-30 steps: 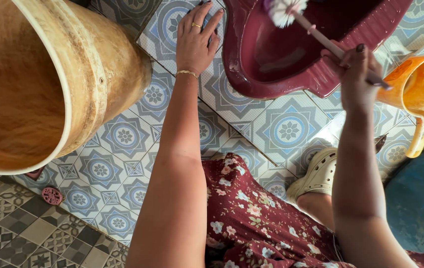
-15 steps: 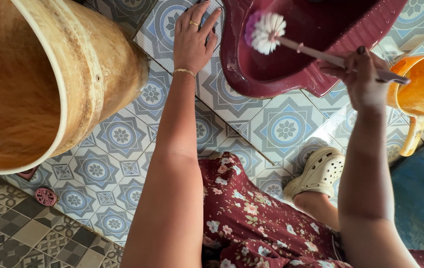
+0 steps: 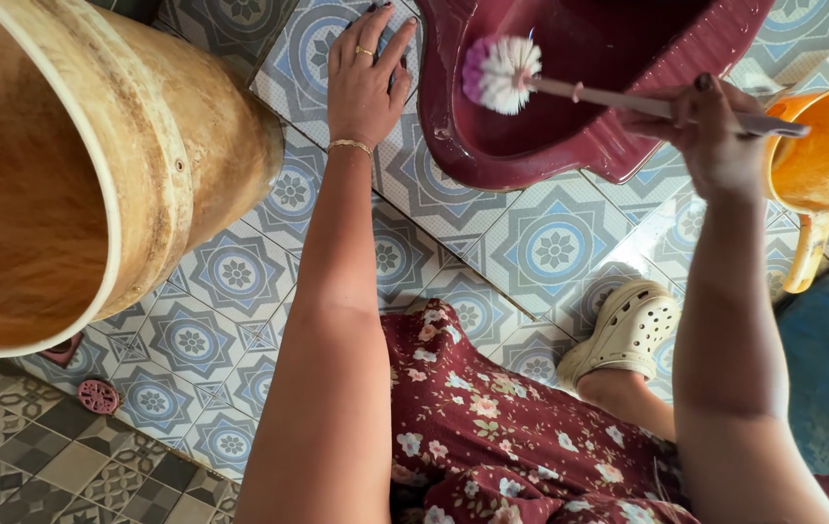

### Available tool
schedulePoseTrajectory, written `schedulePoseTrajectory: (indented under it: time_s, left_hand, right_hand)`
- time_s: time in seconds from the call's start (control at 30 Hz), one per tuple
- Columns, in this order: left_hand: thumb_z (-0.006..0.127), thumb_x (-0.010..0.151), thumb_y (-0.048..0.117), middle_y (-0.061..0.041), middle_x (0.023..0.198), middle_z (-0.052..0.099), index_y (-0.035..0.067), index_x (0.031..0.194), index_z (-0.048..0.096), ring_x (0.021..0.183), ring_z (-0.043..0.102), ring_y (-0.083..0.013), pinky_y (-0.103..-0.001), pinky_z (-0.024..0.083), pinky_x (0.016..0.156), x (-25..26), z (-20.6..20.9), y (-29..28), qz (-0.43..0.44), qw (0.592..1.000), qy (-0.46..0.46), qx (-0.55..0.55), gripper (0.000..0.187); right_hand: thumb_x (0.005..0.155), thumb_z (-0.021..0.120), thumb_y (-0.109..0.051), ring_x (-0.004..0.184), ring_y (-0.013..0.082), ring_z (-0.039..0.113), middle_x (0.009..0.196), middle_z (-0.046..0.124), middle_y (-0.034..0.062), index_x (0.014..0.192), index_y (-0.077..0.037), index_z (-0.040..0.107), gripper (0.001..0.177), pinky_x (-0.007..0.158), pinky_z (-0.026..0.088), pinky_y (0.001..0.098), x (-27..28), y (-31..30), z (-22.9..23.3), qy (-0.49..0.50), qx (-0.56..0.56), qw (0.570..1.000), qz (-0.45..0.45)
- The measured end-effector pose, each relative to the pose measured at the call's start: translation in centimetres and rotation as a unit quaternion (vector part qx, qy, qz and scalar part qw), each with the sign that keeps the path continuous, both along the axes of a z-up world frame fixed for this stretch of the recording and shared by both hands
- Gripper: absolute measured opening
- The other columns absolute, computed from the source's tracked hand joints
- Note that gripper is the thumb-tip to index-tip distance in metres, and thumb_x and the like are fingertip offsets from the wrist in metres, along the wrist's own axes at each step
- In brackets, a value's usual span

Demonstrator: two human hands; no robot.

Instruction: The person scrubs the inside of a maroon squat toilet with a pink and white toilet brush. They repeatedly dip the brush into the bowl and scrub the interior surfaces while standing in a tiled bathroom.

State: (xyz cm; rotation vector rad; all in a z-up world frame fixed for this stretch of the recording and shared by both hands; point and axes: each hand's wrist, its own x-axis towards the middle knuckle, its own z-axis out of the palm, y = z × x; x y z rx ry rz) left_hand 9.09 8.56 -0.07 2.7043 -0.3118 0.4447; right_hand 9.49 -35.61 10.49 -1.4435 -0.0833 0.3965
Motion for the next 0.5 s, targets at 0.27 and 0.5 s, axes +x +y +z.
schedulePoseTrajectory:
  time_s: [0.27,0.5]
  left_hand:
    - [0.067,0.100,0.016,0.000,0.157,0.041,0.026,0.150,0.057,0.144,0.042,-0.0248,-0.047,0.034,0.124,-0.1,-0.1,0.0,0.002,1.000,0.003,0.004,0.052]
    - [0.066,0.099,0.016,-0.001,0.156,0.043,0.026,0.149,0.058,0.143,0.042,-0.0266,-0.047,0.034,0.121,0.3,0.6,-0.1,0.003,1.000,0.009,0.002,0.052]
  right_hand:
    - [0.123,0.038,-0.022,0.105,0.0381,0.073,0.118,0.066,0.0352,0.090,-0.001,0.047,0.040,0.099,0.065,0.0478,-0.5,0.7,-3.1,-0.049,0.004,0.998,-0.027]
    - [0.122,0.037,-0.019,0.112,0.0370,0.074,0.127,0.067,0.0291,0.090,-0.002,0.050,0.039,0.103,0.060,0.0483,0.9,1.4,-2.0,-0.080,-0.013,0.997,0.009]
